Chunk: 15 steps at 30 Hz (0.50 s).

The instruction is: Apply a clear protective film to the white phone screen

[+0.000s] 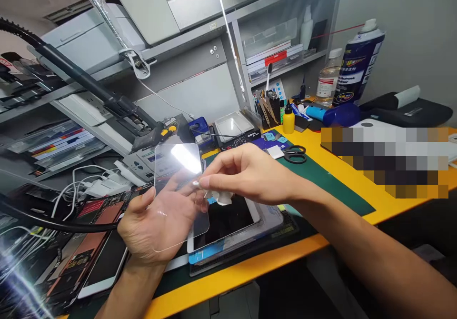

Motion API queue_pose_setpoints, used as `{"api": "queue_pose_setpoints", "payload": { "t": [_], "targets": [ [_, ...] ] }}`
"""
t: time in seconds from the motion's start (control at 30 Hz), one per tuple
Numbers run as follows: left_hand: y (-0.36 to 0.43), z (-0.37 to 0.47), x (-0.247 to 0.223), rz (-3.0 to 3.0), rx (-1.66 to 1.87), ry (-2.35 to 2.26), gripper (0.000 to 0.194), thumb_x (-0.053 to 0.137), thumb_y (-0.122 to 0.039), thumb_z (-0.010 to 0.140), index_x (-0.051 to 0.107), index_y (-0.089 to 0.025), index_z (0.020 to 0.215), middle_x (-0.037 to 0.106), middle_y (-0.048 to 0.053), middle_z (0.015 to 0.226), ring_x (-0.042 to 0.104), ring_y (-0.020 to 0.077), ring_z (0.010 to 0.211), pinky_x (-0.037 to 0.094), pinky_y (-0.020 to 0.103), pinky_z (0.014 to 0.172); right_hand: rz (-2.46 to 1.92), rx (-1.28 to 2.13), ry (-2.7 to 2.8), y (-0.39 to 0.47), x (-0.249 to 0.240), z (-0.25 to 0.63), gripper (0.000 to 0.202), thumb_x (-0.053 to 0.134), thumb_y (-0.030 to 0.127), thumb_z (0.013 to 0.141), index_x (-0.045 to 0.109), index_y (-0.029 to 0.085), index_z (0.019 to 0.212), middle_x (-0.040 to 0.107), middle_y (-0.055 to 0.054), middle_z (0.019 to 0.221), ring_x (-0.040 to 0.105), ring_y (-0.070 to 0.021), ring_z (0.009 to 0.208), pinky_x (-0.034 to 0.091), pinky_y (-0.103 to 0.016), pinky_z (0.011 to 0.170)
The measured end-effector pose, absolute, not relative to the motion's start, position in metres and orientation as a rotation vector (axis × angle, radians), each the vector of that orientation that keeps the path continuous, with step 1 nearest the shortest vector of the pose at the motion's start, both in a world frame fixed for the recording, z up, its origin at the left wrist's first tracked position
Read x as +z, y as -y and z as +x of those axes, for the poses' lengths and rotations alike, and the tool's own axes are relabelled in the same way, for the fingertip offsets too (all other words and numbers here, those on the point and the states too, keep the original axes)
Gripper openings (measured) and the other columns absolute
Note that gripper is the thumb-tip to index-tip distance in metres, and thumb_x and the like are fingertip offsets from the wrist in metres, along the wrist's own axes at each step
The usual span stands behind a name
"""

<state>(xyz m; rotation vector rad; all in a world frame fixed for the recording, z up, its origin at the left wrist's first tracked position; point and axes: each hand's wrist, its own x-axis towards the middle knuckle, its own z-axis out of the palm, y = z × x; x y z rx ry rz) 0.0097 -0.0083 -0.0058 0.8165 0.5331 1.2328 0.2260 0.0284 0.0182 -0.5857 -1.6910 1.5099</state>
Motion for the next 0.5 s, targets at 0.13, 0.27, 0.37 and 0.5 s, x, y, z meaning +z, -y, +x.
{"api": "queue_pose_setpoints", "payload": {
  "t": [0.13, 0.27, 0.37, 0.5],
  "targets": [
    [0.009, 0.008, -0.007, 0.838, 1.214, -0.513, 0.048, 0.062, -0.042, 0.079, 0.073, -0.012, 0.115, 0.075, 0.018, 0.109, 0.066, 0.0256, 0.085, 0.056, 0.038, 0.075, -0.598, 1.451, 1.565, -0.034, 0.015, 0.223, 0.017, 0.083, 0.026, 0.08, 0.075, 0.011, 0.079, 0.064, 0.003, 0.062, 0.045, -0.0037, 0.048, 0.036, -0.017, 0.045],
    [0.01, 0.01, -0.009, 0.864, 1.233, -0.495, 0.047, 0.06, -0.04, 0.083, 0.072, -0.013, 0.119, 0.074, 0.018, 0.115, 0.068, 0.028, 0.097, 0.055, 0.041, 0.088, -0.64, 1.258, 1.538, -0.032, 0.01, 0.217, 0.018, 0.078, 0.03, 0.085, 0.076, 0.012, 0.082, 0.068, 0.0, 0.067, 0.053, -0.0071, 0.054, 0.041, -0.019, 0.048],
    [0.01, 0.012, -0.01, 0.885, 1.213, -0.506, 0.047, 0.06, -0.038, 0.086, 0.07, -0.012, 0.124, 0.074, 0.017, 0.117, 0.068, 0.0305, 0.107, 0.051, 0.047, 0.1, -0.625, 0.879, 1.632, -0.025, 0.004, 0.207, 0.012, 0.073, 0.023, 0.09, 0.077, 0.013, 0.086, 0.071, -0.002, 0.073, 0.058, -0.0091, 0.061, 0.045, -0.02, 0.054],
    [0.011, 0.015, -0.013, 0.893, 1.164, -0.512, 0.043, 0.063, -0.034, 0.087, 0.069, -0.017, 0.126, 0.076, 0.013, 0.112, 0.068, 0.0327, 0.111, 0.05, 0.053, 0.101, -0.387, 0.338, 1.776, -0.02, -0.006, 0.19, 0.007, 0.067, 0.01, 0.091, 0.074, 0.011, 0.091, 0.07, -0.003, 0.075, 0.057, -0.01, 0.063, 0.049, -0.022, 0.062]
  ]
}}
